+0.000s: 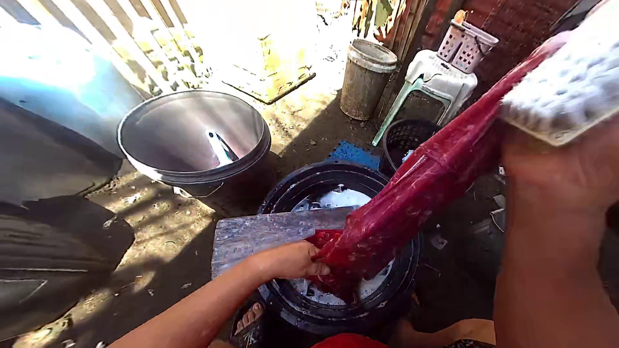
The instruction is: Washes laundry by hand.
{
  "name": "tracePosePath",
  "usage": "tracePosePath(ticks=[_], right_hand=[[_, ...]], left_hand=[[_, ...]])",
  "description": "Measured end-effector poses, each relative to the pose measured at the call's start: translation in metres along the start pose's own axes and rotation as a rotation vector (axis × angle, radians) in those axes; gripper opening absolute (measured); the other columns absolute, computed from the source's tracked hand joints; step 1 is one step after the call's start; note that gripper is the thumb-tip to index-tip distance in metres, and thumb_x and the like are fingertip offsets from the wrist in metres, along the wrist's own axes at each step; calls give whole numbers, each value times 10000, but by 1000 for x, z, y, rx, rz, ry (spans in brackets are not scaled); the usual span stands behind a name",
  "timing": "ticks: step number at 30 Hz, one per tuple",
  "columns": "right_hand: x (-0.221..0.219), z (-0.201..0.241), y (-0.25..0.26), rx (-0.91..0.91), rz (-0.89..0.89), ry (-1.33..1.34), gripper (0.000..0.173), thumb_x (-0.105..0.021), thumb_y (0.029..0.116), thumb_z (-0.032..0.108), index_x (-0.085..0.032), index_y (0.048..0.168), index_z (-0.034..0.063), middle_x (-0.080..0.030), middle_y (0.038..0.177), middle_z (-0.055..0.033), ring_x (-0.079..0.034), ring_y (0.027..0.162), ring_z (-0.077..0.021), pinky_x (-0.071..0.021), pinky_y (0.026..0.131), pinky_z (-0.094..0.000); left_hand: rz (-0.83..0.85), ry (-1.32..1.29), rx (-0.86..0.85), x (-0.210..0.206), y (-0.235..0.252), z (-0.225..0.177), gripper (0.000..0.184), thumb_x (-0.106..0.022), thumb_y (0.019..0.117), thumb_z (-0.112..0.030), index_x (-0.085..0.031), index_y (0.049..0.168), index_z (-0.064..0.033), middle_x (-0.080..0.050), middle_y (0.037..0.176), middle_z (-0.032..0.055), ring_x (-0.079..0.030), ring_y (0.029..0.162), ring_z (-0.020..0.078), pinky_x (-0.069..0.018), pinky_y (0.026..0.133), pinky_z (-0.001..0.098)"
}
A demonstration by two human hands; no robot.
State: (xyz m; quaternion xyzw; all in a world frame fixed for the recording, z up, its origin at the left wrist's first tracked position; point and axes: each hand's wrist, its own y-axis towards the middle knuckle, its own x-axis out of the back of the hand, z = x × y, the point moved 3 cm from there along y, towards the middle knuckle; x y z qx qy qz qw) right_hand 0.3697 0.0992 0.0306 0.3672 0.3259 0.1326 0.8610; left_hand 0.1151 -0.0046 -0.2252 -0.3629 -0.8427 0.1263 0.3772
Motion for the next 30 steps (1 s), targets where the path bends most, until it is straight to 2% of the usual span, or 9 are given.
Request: tracePosePath(ticks=[3,5,7,9,15,18,23,28,30], right_hand=[[45,-84,-27,-203,-51,-374,901,-663,958,309,-39,1591,158,-508,1322,-84,-633,1092,-166,-599,910,-394],[93,-158,-67,-530,-56,-857,818,-659,959,319,-206,1596,78,-600,1275,-142,-679,1012,-192,-605,855,-391],[133,-220,-119,-912,78,-1310,752,-726,926,414,-401,1562,179,-646,1291,-250,-643,1152,-419,-508,964,-632],[138,-260,-172,-1081,250,-1436,740,-732,904,470,-445,1543,233,-651,1271,-275,-579,1205,-517,-427,992,-721],[3,-296,-298,-1023,727,-918,732,-782,896,376,-479,1534,184,-641,1333,-174,-604,1245,-344,-505,1033,-550],[59,-312,-302,-1076,813,-1123,711,-745,926,412,-456,1556,255,-619,1353,-191,-589,1261,-386,-522,991,-578],[196,-322,-273,-1206,548,-1530,787,-761,891,414,-419,1576,235,-575,1376,-273,-569,1259,-472,-502,974,-648],[16,-295,-303,-1016,798,-1068,738,-765,893,429,-476,1535,208,-644,1258,-206,-631,1162,-378,-549,934,-558],[8,-292,-319,-1049,883,-974,692,-746,916,425,-482,1537,277,-642,1285,-171,-614,1200,-350,-538,949,-546]], left_hand=[[-231,-380,52,31,-19,33,210,-625,1007,-227,-746,938,-69,-705,832,8,-651,804,88,-540,805,352],[-328,-612,162,28,-11,68,224,-586,1041,-224,-717,1010,-44,-713,870,34,-667,827,108,-551,823,343],[-361,-748,296,11,1,109,290,-540,1068,-264,-671,1130,-12,-709,926,87,-678,845,155,-561,815,365],[-406,-870,423,-1,3,136,359,-481,1092,-300,-631,1227,-4,-697,995,119,-676,893,188,-558,829,389],[-236,-882,727,-9,-19,142,259,-449,1096,-223,-563,1228,-32,-660,963,124,-669,811,210,-574,692,388],[-137,-819,786,-5,-27,150,240,-436,1105,-243,-547,1214,-60,-652,960,111,-675,766,198,-571,607,356],[-187,-782,802,-1,-24,153,227,-452,1101,-240,-581,1145,-58,-639,876,96,-639,700,171,-539,588,325],[-236,-814,815,-3,-18,158,224,-441,1103,-216,-569,1180,-50,-646,878,124,-657,710,205,-562,598,363],[-255,-808,800,-1,-24,159,224,-453,1099,-213,-595,1177,-58,-647,848,109,-640,684,183,-539,587,335]])
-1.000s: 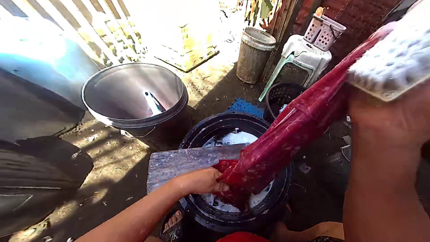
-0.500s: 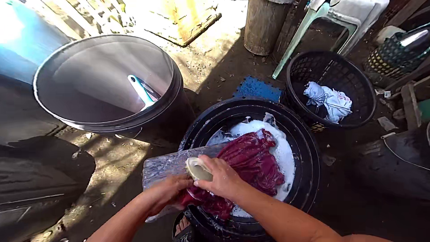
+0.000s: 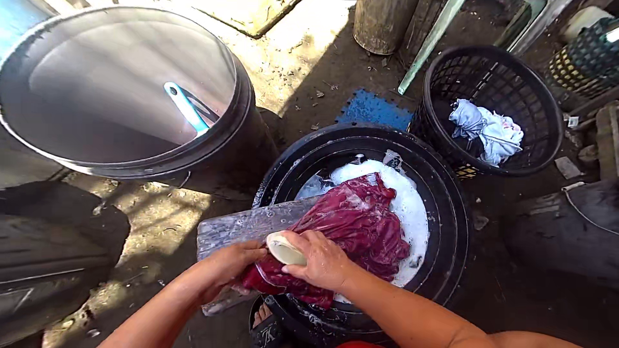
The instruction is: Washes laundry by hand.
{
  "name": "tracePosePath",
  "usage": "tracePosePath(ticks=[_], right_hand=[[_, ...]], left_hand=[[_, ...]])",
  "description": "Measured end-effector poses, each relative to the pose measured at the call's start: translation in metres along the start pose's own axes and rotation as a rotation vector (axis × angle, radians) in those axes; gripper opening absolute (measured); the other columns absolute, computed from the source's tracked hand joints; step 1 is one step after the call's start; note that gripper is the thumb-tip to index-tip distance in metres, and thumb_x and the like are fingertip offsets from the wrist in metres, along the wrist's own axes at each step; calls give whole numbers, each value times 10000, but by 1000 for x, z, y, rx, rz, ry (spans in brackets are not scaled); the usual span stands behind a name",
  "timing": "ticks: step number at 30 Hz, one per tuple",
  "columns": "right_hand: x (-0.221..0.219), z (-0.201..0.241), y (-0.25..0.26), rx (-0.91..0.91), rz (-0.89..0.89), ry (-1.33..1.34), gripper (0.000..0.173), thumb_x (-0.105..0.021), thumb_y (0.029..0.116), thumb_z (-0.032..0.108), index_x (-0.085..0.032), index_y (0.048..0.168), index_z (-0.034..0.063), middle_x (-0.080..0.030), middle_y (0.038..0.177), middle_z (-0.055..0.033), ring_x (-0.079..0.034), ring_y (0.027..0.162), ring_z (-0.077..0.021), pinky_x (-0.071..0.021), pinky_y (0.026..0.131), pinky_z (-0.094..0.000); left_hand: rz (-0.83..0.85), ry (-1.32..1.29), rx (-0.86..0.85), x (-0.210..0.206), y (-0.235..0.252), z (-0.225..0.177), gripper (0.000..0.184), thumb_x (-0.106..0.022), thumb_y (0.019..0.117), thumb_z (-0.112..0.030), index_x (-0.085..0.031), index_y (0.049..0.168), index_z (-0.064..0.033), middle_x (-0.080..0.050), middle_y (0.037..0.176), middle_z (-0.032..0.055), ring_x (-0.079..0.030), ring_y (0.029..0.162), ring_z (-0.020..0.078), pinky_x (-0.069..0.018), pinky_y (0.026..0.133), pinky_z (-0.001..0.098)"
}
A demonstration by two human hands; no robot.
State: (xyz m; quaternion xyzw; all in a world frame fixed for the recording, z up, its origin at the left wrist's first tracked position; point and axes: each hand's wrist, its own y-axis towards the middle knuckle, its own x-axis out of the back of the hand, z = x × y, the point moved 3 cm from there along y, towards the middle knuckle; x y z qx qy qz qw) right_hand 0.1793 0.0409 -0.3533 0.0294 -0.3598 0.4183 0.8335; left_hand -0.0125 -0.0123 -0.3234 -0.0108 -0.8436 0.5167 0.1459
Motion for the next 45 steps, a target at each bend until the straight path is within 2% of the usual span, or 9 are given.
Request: tracePosePath(ticks=[6,12,19,24,26,33,37,41,45], right_hand=[[90,-172,-10,-567,-261,-148,796,-748,916,400,-372,1595,222,-553,1392,-284,-567,1257,-478,-498,979,-647],[8,-1,-4,-28,-82,-15,719,-773,890,435,-487,1525,257,-644,1251,-183,-631,1149,-366,-555,900,-559],[95,-174,-32,-603,-246,-112,780,-762,909,401,-399,1585,261,-567,1376,-281,-558,1251,-495,-490,971,-668],[58,-183,-78,-710,-526,433,831,-748,931,341,-305,1605,140,-512,1482,-264,-535,1335,-425,-429,1088,-636],[43,-179,-92,-662,-505,380,810,-783,913,304,-363,1581,123,-543,1445,-266,-559,1300,-432,-453,1059,-642],[169,-119,-81,-311,-816,464,836,-779,884,234,-340,1576,69,-553,1432,-223,-609,1242,-295,-519,1038,-494],[210,-100,-35,-70,-810,507,853,-742,900,256,-280,1597,87,-612,1290,-176,-661,1072,-196,-569,923,-379],[178,-185,-26,-486,-689,140,830,-750,930,317,-318,1590,59,-465,1518,-282,-478,1389,-438,-390,1140,-609],[105,-251,-66,-824,-555,91,832,-728,949,295,-278,1595,25,-476,1457,-359,-512,1318,-527,-424,1079,-672]], left_hand=[[-101,-86,-62,9,-5,0,188,-485,1085,-190,-615,1047,-59,-633,783,64,-606,660,123,-498,592,270],[-158,-92,-54,6,4,-1,203,-488,1083,-217,-605,1062,-53,-635,807,75,-609,684,146,-504,611,317],[-215,-46,-168,14,-2,-17,223,-515,1075,-203,-634,960,-53,-649,794,85,-623,725,164,-516,692,356],[32,374,-133,-20,-1,-27,415,-525,1067,-409,-676,1257,-73,-680,1193,192,-629,1147,336,-464,1003,587],[76,491,-226,-34,-7,-38,345,-540,1070,-345,-713,1172,-64,-697,1107,176,-645,1071,311,-469,965,568],[90,-608,-814,14,-58,-48,252,-564,966,-335,-729,1073,-178,-751,987,3,-712,883,90,-614,773,296],[185,-836,-605,20,-47,-26,460,-475,935,-661,-717,987,-273,-742,908,-24,-716,813,84,-618,658,308],[219,-404,-164,-45,-23,-15,363,-441,1073,-406,-632,1162,-110,-738,929,78,-725,832,174,-617,719,360],[-164,-461,-389,-11,-14,-16,258,-556,1026,-266,-646,1167,-70,-737,899,46,-717,802,137,-612,733,340]])
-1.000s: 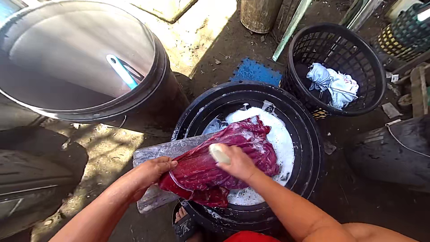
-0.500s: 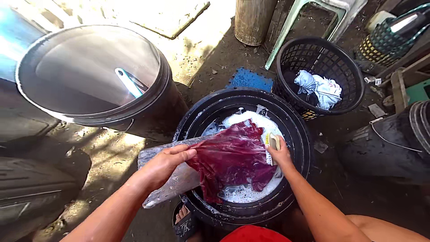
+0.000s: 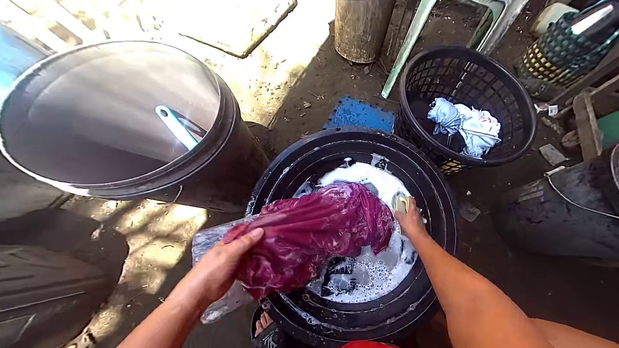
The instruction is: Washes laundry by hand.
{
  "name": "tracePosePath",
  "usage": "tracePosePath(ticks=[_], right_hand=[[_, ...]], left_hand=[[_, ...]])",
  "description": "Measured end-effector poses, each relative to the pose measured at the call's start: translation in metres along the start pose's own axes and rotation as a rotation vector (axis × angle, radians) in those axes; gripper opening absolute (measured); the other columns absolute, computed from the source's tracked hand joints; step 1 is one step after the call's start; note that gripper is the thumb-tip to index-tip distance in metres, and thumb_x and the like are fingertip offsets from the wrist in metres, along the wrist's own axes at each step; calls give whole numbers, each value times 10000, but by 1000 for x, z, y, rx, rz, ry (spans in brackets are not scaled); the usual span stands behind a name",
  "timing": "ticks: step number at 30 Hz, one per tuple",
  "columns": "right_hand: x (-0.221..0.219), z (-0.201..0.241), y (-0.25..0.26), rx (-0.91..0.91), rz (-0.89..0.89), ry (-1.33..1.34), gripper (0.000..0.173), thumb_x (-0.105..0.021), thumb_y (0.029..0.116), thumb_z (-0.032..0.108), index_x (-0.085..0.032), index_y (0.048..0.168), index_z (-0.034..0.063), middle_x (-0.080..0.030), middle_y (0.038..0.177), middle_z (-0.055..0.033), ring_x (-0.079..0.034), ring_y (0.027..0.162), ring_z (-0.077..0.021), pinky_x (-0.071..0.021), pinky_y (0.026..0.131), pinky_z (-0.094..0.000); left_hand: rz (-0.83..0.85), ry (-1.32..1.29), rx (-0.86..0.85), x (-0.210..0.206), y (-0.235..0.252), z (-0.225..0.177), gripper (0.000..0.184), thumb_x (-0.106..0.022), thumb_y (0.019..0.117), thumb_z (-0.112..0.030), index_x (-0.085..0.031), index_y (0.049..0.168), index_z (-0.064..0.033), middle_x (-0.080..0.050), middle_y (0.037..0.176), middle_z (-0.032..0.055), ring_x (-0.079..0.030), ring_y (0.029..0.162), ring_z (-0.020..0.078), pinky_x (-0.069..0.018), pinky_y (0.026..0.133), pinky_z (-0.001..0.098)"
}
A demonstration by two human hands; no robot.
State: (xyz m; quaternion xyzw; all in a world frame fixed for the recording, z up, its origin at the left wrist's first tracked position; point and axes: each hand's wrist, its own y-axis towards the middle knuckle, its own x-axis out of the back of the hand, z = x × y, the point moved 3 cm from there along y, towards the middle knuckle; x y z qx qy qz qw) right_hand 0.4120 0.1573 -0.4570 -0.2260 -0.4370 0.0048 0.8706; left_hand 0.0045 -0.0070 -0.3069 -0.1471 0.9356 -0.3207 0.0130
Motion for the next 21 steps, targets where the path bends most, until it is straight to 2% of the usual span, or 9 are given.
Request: tracePosePath(ticks=[2,4,7,9,11,13,15,18,21], right_hand=[[-10,1,-9,14,13,92,782,-737,931,266,-345,1563,25,-505,1445,-333,-534,1310,-489,-435,1078,-654],[-8,38,-26,172,-12,197,787,-764,915,289,-382,1555,37,-512,1465,-289,-528,1341,-430,-428,1107,-617],[-17,131,-92,519,72,304,762,-776,889,268,-421,1525,41,-563,1424,-232,-581,1296,-337,-486,1087,-537],[-39,186,-159,766,217,352,776,-804,870,265,-445,1515,26,-594,1386,-232,-601,1271,-337,-508,1069,-516],[-67,207,-197,877,382,301,768,-804,879,305,-464,1525,69,-613,1345,-217,-594,1254,-347,-514,1041,-514],[-79,184,-181,794,405,132,731,-782,901,330,-473,1535,141,-612,1350,-215,-601,1247,-371,-533,1005,-545],[-65,131,-123,553,339,-29,744,-747,929,342,-423,1569,144,-570,1398,-265,-572,1279,-434,-493,1036,-603],[-37,67,-55,290,188,-170,803,-729,930,393,-352,1604,172,-518,1443,-283,-546,1290,-481,-489,998,-659],[-43,107,-77,327,194,-70,816,-747,919,388,-361,1591,130,-534,1395,-313,-564,1244,-496,-490,988,-662]], left_hand=[[-231,-243,-94,21,10,-2,185,-547,1040,-227,-628,1129,-87,-719,910,15,-703,816,103,-608,741,322],[-356,-450,-58,26,13,2,193,-520,1052,-213,-570,1200,-99,-683,995,32,-687,896,123,-600,792,364],[-418,-495,37,16,13,16,260,-508,1059,-236,-546,1273,-92,-679,1062,68,-689,948,159,-598,816,415],[-427,-505,36,11,11,17,267,-494,1068,-233,-543,1279,-77,-677,1074,81,-689,959,170,-597,827,424],[-452,-528,10,10,4,9,264,-482,1070,-221,-536,1280,-69,-670,1076,91,-687,959,175,-595,826,423],[-488,-555,-27,12,-9,-6,250,-480,1070,-207,-535,1271,-68,-665,1061,89,-683,944,172,-595,808,416],[-497,-588,-46,18,-19,-17,229,-458,1077,-215,-527,1253,-86,-658,1042,70,-680,929,154,-595,793,393],[-506,-530,-12,17,-19,-12,238,-473,1066,-198,-524,1269,-86,-654,1041,71,-677,912,150,-591,776,389],[-473,-439,17,14,-9,3,263,-484,1063,-196,-542,1276,-54,-663,1052,93,-677,915,164,-585,786,402]])
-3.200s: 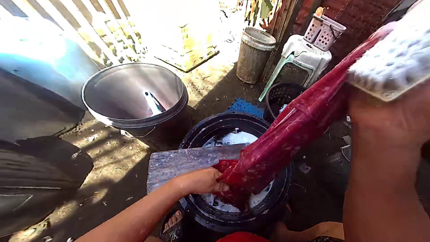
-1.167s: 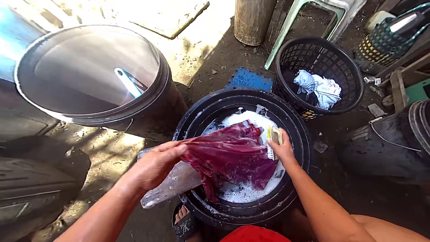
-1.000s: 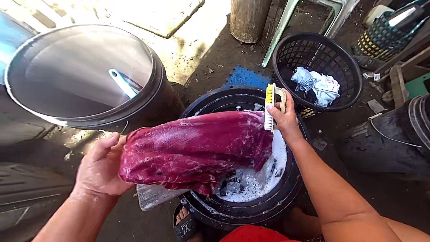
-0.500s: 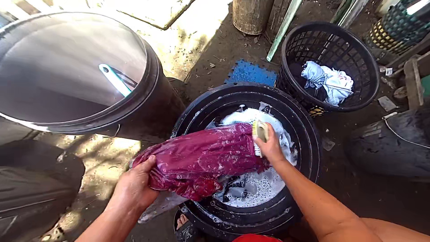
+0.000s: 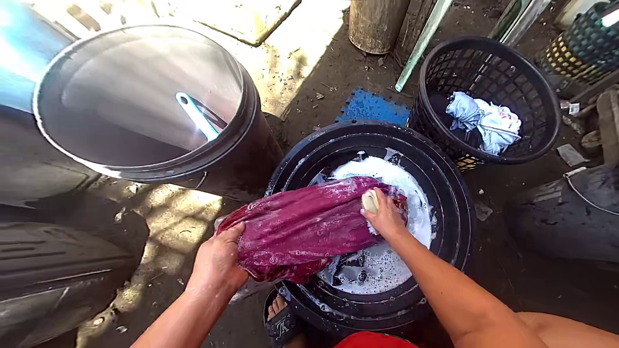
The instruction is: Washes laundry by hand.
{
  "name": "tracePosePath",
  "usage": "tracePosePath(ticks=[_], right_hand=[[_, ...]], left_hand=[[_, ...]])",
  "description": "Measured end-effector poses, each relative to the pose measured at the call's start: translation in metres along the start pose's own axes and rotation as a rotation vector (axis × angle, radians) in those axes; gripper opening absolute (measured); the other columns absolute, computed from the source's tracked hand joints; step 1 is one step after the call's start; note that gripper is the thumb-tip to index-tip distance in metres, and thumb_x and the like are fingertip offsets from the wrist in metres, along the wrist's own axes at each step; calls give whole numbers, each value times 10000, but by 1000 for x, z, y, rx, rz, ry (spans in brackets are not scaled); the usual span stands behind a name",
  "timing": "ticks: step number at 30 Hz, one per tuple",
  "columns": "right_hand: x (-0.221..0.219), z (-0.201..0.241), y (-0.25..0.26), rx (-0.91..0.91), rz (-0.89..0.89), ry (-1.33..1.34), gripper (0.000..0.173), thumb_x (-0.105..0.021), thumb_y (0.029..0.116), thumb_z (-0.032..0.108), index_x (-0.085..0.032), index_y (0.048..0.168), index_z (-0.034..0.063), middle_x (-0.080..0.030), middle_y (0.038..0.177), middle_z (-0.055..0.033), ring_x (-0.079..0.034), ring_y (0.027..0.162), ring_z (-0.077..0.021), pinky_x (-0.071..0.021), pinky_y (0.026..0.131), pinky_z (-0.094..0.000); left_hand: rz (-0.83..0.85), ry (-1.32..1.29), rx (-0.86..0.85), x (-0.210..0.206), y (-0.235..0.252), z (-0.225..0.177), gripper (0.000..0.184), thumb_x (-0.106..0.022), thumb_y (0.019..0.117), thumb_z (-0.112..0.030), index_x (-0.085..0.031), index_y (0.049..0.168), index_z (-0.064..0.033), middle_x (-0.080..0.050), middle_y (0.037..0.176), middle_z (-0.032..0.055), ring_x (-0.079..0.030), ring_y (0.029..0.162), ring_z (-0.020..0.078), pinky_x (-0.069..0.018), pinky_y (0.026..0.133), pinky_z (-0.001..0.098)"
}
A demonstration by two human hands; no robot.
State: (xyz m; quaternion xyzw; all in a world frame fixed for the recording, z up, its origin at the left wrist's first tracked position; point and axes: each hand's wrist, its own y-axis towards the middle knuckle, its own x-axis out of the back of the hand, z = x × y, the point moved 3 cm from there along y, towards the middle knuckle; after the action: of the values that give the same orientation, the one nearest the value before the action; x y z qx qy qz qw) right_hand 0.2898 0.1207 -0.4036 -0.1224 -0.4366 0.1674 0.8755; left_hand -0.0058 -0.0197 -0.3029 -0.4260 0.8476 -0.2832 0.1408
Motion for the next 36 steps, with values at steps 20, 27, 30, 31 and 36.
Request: tracePosePath(ticks=[20,27,30,31,36], right_hand=[[-49,116,-42,428,155,112,767,-771,909,381,-433,1567,177,-607,1339,-220,-599,1233,-392,-534,976,-574],[45,-80,8,-227,-71,-60,815,-760,920,322,-351,1596,121,-512,1402,-365,-547,1239,-556,-463,997,-701],[56,-107,-16,-313,-146,78,856,-744,939,371,-296,1603,69,-491,1438,-356,-523,1304,-513,-423,1071,-663],[56,-112,-24,-324,-145,112,870,-738,945,383,-277,1606,55,-484,1453,-352,-512,1327,-501,-410,1095,-651],[57,-111,-59,-420,22,144,854,-698,975,404,-251,1608,47,-526,1429,-328,-542,1314,-470,-422,1099,-619]], left_hand=[[-96,172,-71,5,8,10,344,-506,1069,-303,-566,1309,-65,-672,1107,95,-678,979,170,-578,843,431],[-5,130,-146,10,16,-5,347,-476,1079,-357,-570,1279,-90,-676,1038,50,-680,920,131,-584,809,387],[104,102,-109,7,15,-7,412,-417,1089,-430,-558,1305,-109,-678,1087,67,-682,977,162,-578,849,428],[152,85,-99,3,12,-9,430,-405,1088,-447,-556,1321,-118,-684,1114,68,-684,1004,168,-578,866,438],[433,42,-121,-27,-32,-25,449,-295,1099,-483,-591,1261,-187,-712,1077,11,-696,991,133,-594,845,399]])
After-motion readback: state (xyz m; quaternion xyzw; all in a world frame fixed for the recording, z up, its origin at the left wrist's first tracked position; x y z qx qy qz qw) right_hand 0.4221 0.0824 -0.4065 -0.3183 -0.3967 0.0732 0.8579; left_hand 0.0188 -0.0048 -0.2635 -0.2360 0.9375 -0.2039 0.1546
